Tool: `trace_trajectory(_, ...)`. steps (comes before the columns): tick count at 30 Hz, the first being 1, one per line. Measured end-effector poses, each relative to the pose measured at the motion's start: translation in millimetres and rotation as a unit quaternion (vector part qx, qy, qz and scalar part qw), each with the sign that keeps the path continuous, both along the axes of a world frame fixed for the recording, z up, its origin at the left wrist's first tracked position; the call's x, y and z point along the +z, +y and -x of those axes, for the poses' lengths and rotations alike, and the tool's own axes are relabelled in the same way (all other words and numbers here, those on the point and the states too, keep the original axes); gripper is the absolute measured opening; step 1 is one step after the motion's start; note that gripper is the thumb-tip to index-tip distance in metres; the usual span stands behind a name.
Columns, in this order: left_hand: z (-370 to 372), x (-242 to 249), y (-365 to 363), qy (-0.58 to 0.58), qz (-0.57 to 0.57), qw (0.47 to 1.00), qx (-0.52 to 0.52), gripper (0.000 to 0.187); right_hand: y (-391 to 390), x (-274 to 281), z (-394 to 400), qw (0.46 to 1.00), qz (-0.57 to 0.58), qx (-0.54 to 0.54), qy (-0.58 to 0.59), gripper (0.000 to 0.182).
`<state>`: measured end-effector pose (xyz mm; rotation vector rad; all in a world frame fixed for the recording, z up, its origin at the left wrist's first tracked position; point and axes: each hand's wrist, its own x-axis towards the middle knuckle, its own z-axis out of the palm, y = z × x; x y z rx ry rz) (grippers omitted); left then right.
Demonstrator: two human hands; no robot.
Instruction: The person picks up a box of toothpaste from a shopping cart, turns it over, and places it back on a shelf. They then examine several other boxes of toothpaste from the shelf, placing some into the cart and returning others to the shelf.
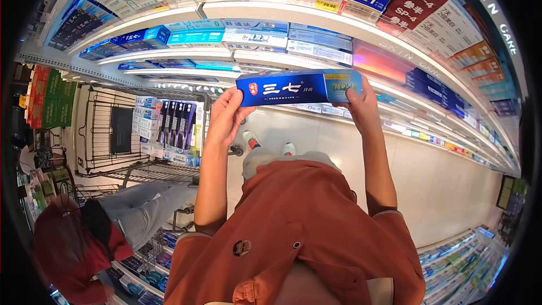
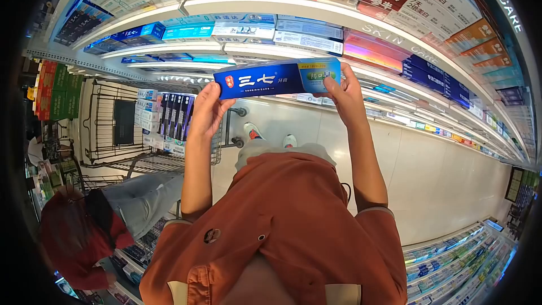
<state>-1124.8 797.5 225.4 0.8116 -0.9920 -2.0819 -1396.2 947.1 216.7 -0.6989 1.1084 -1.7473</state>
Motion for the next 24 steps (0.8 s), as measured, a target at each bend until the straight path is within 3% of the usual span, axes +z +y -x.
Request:
trace_trajectory(4, 12.9, 1.9, -0.2, -0.02, 0.009, 1.0, -0.009, 0.023, 3.2, 0.7, 5.6, 0.998, -0.021, -0.052, -0.011, 0.048)
trace_trajectory(12, 15.5, -8.1, -5.3, -0.037, -0.011, 0.999, -0.008, 0.026, 12.9, -15.4, 21.4, 0.983, -0.138, 0.014, 0.12, 0.044)
trace_trajectory(18, 20.8, -6.1, 1.5, 0.007, -0.045, 0.999, 0.009, 0.027, 17.7, -15.4, 19.9, 0.989, -0.142, 0.002, 0.041, 0.043)
trace_trajectory(24, 16.4, -9.6, 1.7, -0.011, -0.053, 0.998, -0.015, 0.03, 19.3, -7.6, 13.8, 0.987, -0.143, 0.003, 0.075, 0.045)
